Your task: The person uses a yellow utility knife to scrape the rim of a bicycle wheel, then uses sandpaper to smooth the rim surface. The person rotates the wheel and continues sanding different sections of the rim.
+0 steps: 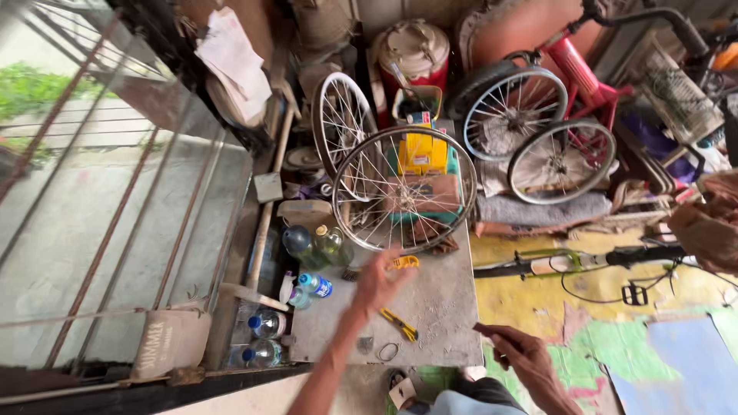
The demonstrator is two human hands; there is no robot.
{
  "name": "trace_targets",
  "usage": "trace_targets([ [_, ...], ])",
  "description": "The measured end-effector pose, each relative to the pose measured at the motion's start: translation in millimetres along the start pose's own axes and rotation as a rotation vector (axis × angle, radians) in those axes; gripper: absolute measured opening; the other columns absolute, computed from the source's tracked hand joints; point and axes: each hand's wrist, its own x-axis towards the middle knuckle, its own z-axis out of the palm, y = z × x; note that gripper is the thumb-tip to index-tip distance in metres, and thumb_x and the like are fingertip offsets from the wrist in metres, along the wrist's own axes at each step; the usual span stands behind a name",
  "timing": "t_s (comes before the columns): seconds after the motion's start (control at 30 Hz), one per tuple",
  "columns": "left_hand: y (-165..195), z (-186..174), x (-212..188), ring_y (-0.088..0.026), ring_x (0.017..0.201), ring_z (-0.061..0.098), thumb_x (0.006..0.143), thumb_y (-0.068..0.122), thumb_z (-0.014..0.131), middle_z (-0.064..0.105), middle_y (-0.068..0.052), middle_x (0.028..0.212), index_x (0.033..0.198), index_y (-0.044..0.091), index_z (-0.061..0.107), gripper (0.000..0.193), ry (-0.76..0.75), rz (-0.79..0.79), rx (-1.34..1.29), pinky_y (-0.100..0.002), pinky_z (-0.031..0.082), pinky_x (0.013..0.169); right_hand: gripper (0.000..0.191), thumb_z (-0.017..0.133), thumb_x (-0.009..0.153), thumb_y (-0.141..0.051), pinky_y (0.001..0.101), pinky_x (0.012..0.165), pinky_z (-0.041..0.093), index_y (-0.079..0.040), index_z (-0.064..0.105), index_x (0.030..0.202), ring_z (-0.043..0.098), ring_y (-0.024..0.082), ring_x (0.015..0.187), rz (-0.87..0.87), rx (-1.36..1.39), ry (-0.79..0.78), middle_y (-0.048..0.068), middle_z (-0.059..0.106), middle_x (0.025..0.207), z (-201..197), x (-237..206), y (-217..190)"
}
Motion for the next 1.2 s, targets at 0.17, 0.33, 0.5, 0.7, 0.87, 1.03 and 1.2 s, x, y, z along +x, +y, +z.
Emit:
trace_targets([
  [0.17,-17.6,-48.8,94.4,-0.035,0.133,0.055,0.076,0.062,0.078,0.054,-0.023,0.143,0.145,0.005,0.052,0.093,0.221,0.104,0.214,-0.045,0.047,0.111,0.033,0.062,0.095,-0.016,0.0281,0.058,0.05,-0.002,0.075,0.122,0.059,0.012,0.067,0.044,0.052,0.129,0.003,0.08,0.093,-24.7,11.0,36.9],
  [0.33,-24.2,-79.8,151.6,-0.041,0.143,0.043,0.08,0.066,0.076,0.044,-0.024,0.156,0.154,0.005,0.04,0.102,0.328,0.138,0.319,-0.05,0.037,0.118,0.032,0.063,0.095,-0.019,0.0281,0.056,0.05,-0.002,0.077,0.118,0.062,0.011,0.067,0.076,-0.072,0.103,0.004,0.079,0.09,-33.6,40.8,79.7],
  [0.5,-29.5,-96.7,193.4,-0.044,0.148,0.032,0.082,0.065,0.08,0.033,-0.028,0.16,0.157,0.004,0.032,0.109,0.34,0.182,0.452,-0.052,0.027,0.121,0.031,0.065,0.098,-0.019,0.0279,0.056,0.047,-0.001,0.079,0.119,0.059,0.012,0.065,0.114,-0.024,0.142,0.012,0.074,0.082,-33.0,55.6,103.0],
  [0.7,-18.8,-95.1,239.2,-0.043,0.152,0.029,0.081,0.063,0.08,0.034,-0.023,0.164,0.161,0.007,0.029,0.11,0.276,0.312,0.564,-0.054,0.025,0.126,0.032,0.057,0.097,-0.017,0.0265,0.052,0.046,0.0,0.07,0.121,0.059,0.011,0.061,0.105,0.143,0.311,0.004,0.079,0.094,-18.2,46.9,94.9],
  [0.87,-4.0,-77.7,270.2,-0.039,0.148,0.026,0.077,0.057,0.081,0.028,-0.019,0.162,0.158,0.014,0.025,0.108,0.051,0.08,0.573,-0.068,0.019,0.115,0.038,0.058,0.098,-0.02,0.0268,0.05,0.038,-0.004,0.069,0.131,0.046,0.011,0.058,0.079,0.292,0.374,0.007,0.074,0.093,-0.3,34.5,82.1],
  [1.03,-1.4,-65.0,283.9,-0.036,0.135,0.048,0.084,0.049,0.078,0.05,-0.016,0.144,0.149,0.012,0.042,0.083,0.142,0.238,0.625,-0.067,0.03,0.112,0.039,0.059,0.1,-0.027,0.0275,0.049,0.038,-0.008,0.072,0.131,0.045,0.011,0.059,0.125,0.239,0.467,0.006,0.069,0.09,11.5,34.4,73.2],
  [1.2,1.6,-67.1,283.3,-0.026,0.103,0.06,0.093,0.047,0.069,0.057,-0.015,0.118,0.133,0.007,0.054,0.058,0.096,0.341,0.43,-0.043,0.056,0.084,0.04,0.061,0.099,-0.029,0.0279,0.049,0.035,-0.01,0.073,0.131,0.042,0.011,0.057,0.146,0.164,0.5,0.004,0.064,0.079,19.8,47.8,61.6],
])
